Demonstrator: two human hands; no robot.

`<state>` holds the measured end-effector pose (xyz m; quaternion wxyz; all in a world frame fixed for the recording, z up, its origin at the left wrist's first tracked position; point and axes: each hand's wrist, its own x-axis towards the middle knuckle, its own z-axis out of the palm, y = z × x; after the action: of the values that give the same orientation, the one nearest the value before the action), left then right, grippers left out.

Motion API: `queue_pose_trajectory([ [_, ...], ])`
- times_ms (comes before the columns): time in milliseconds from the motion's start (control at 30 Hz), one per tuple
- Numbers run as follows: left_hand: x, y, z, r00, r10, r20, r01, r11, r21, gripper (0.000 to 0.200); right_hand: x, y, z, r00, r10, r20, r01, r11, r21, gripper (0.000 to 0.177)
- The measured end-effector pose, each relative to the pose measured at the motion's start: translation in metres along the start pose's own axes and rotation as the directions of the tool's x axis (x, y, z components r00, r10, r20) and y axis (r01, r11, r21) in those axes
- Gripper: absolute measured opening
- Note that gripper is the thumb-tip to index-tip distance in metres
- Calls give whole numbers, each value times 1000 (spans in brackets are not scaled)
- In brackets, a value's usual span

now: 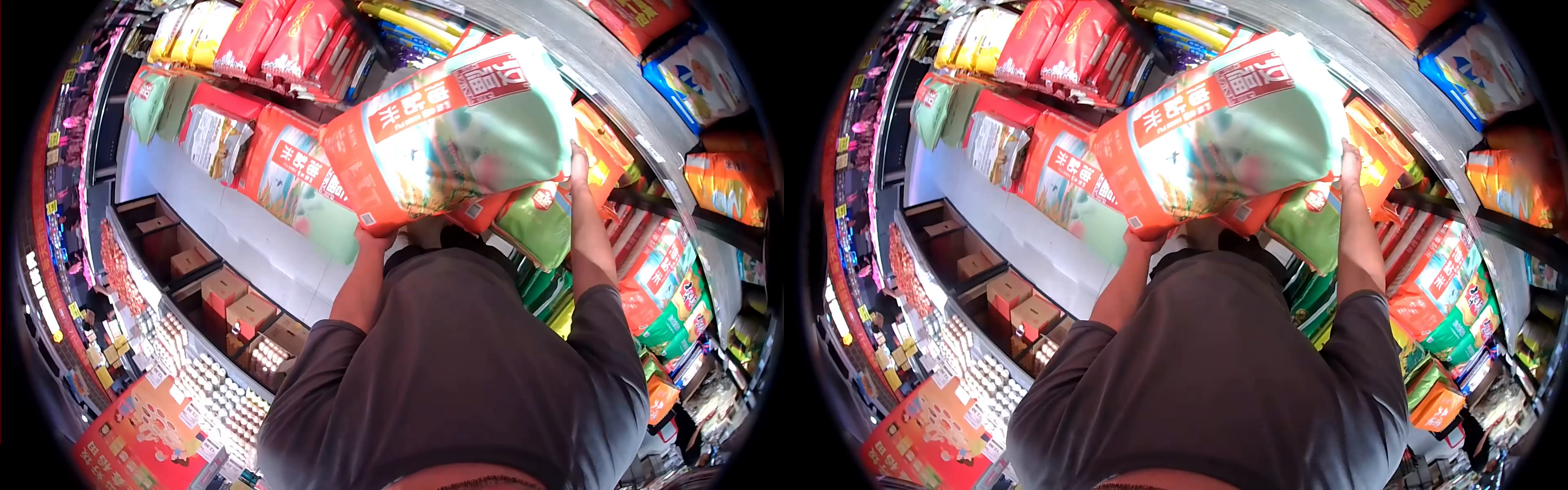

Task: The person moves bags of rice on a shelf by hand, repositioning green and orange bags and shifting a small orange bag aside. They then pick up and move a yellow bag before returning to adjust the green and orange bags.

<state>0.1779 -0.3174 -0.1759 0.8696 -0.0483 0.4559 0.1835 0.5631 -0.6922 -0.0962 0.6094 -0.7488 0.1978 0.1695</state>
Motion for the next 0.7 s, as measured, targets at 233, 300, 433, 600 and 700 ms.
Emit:
queue_pose_trajectory([
  [233,-15,41,-35,962,-59,-267,210,784,584,55,-46,51,36,1000,-15,-4,12,565,825,49],
  [300,-33,64,-46,980,-62,-187,182,650,738,54,-80,46,58,999,31,-6,-9,465,885,51],
  [433,-46,133,-75,995,-88,-43,77,444,893,48,-116,67,107,991,95,-94,46,422,906,55],
  [600,-67,253,-132,999,-11,-37,38,348,937,49,-175,121,167,1000,17,-26,12,580,815,56],
  [700,-78,330,-195,980,106,-167,134,260,956,42,-241,123,224,998,-26,-52,57,617,785,46],
])
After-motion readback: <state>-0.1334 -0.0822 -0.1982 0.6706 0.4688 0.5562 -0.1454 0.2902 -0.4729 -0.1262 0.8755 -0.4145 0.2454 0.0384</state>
